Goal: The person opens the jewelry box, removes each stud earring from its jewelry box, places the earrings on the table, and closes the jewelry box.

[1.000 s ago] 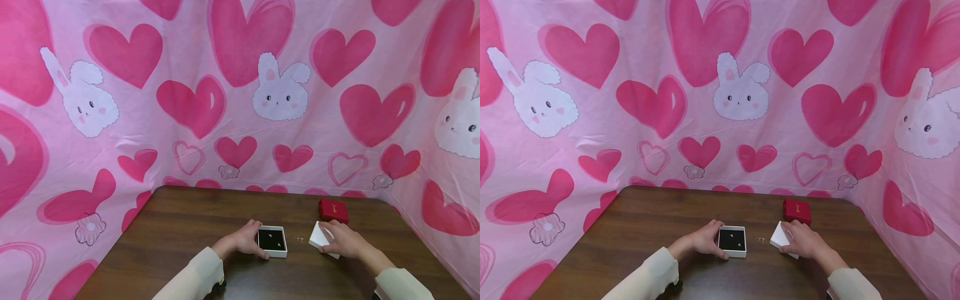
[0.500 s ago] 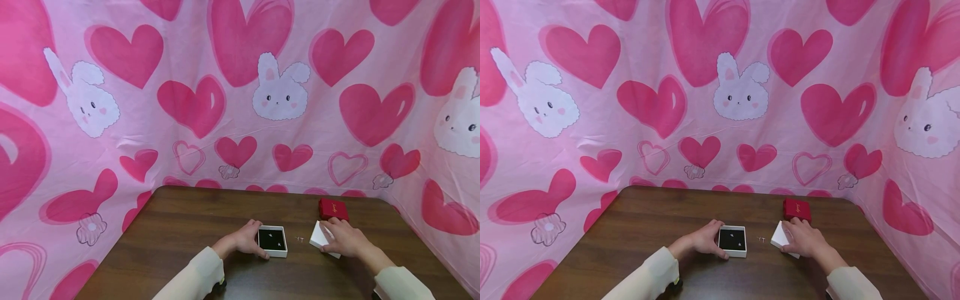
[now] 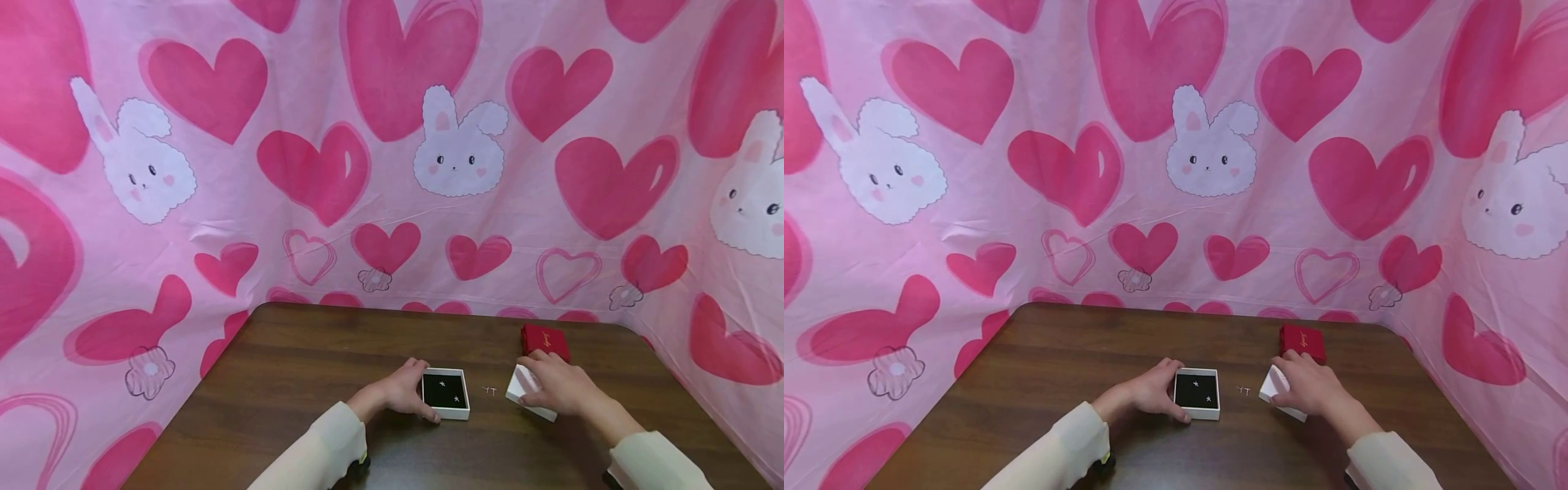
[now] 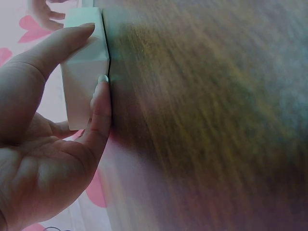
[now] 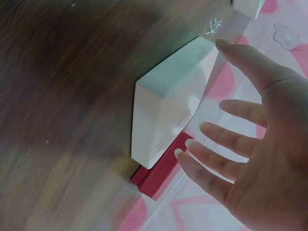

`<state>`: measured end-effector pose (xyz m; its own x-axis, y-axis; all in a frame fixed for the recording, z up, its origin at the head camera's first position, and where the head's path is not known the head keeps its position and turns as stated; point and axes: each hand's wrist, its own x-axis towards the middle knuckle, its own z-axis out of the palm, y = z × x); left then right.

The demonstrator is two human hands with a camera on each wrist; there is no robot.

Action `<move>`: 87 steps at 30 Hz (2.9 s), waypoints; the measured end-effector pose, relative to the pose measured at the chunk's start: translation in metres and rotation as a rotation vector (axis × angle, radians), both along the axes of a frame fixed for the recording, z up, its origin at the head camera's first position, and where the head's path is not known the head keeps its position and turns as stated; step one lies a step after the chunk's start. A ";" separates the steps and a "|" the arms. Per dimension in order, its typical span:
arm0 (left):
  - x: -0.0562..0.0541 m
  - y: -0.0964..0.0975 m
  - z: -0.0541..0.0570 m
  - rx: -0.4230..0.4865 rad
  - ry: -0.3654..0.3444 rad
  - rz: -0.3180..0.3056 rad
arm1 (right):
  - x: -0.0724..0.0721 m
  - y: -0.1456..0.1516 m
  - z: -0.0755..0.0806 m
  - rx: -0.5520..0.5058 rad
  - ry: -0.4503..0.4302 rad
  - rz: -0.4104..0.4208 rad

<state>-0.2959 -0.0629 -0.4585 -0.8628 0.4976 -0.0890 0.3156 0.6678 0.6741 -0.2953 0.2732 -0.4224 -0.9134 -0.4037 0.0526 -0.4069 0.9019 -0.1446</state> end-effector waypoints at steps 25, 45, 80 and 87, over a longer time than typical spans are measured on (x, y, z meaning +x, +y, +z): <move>0.001 0.000 0.002 -0.011 -0.004 0.005 | 0.009 -0.044 0.012 -0.092 -0.076 0.160; 0.000 0.001 0.005 -0.023 -0.016 0.001 | 0.006 -0.083 0.019 -0.103 -0.070 0.242; 0.000 0.000 0.006 -0.023 -0.022 -0.007 | 0.001 -0.117 0.002 -0.056 -0.123 0.292; 0.000 0.001 0.006 -0.020 -0.028 -0.007 | 0.001 -0.120 0.003 -0.059 -0.126 0.302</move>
